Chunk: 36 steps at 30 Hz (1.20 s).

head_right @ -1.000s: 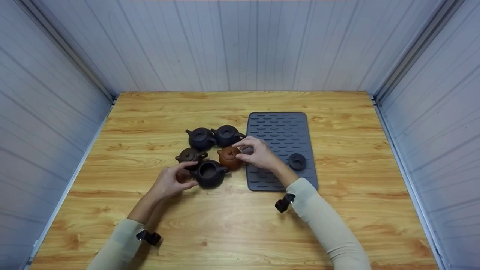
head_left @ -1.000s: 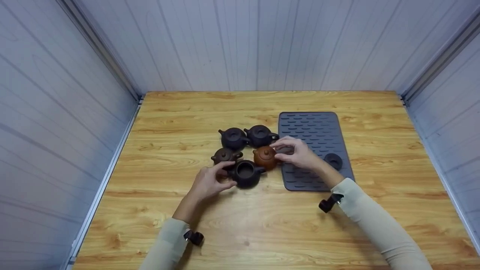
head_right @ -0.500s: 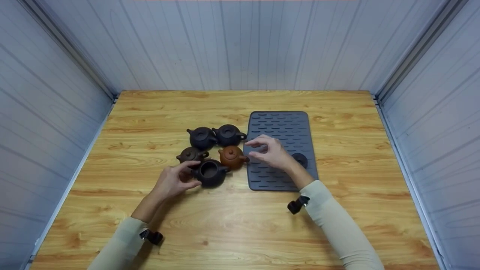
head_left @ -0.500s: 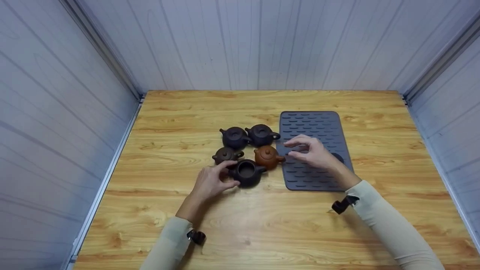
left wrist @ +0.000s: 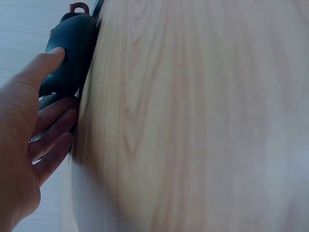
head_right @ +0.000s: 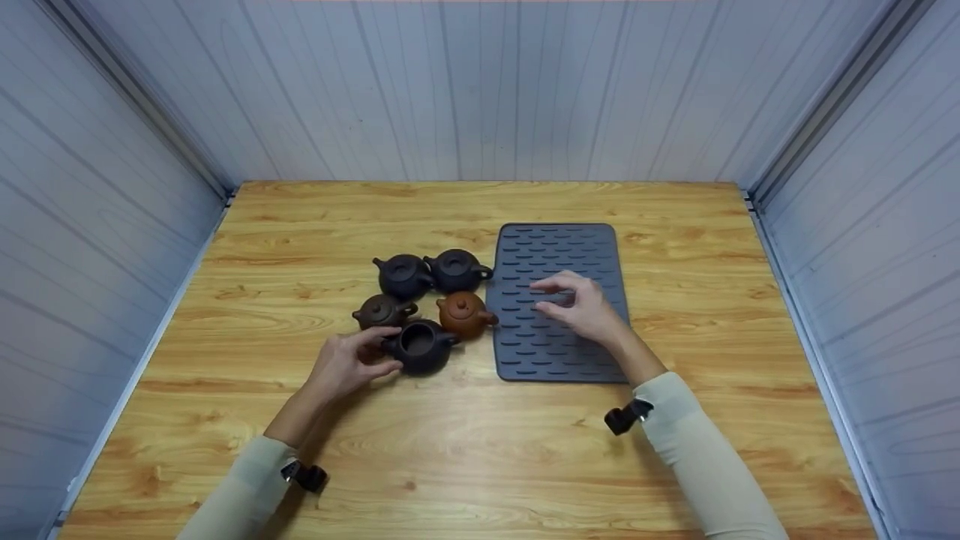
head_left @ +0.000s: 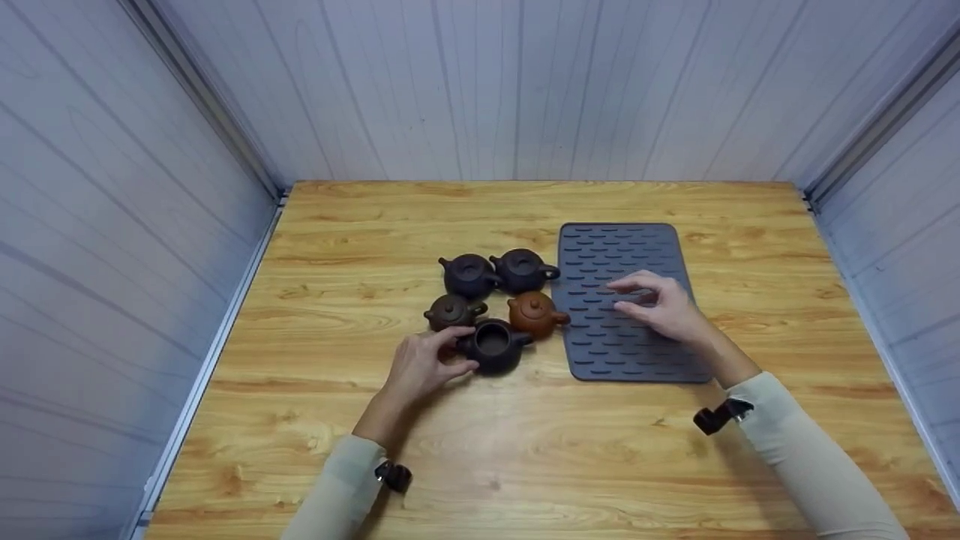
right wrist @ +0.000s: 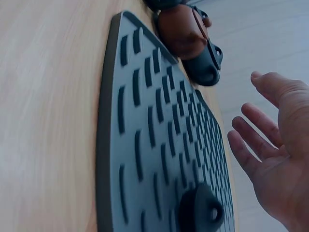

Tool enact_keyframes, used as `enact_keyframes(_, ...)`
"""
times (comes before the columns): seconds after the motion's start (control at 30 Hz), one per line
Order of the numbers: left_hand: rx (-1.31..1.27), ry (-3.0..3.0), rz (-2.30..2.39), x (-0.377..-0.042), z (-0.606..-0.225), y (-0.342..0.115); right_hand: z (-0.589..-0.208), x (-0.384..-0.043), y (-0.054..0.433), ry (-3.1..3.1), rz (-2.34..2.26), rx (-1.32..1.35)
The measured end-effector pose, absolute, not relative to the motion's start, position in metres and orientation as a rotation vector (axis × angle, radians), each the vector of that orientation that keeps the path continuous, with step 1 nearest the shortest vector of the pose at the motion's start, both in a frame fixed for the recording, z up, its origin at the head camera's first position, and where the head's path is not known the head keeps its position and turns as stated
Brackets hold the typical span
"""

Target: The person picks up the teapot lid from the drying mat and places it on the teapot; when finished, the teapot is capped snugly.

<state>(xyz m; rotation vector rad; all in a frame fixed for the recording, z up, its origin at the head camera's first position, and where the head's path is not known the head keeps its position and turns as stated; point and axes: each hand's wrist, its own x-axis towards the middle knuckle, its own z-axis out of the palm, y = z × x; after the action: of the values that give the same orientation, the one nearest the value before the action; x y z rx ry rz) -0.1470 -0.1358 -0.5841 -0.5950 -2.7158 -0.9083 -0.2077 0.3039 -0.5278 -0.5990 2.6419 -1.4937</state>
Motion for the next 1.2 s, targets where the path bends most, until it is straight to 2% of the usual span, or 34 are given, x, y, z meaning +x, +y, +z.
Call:
enact_keyframes(0.47, -0.58, -2.689, -0.938, -0.146, -0.587, -0.135, -0.534, -0.197, 0.345, 2.707, -1.524, -0.525)
enact_keyframes(0.7, -0.633, -2.611, -1.01, -0.155, -0.609, -0.143, -0.538, -0.193, 0.359, 2.713, -1.557, -0.534)
enact_keyframes(1.2, -0.63, -2.6, -1.075, -0.158, -0.619, -0.146, -0.555, -0.186, 0.382, 2.734, -1.455, -0.511)
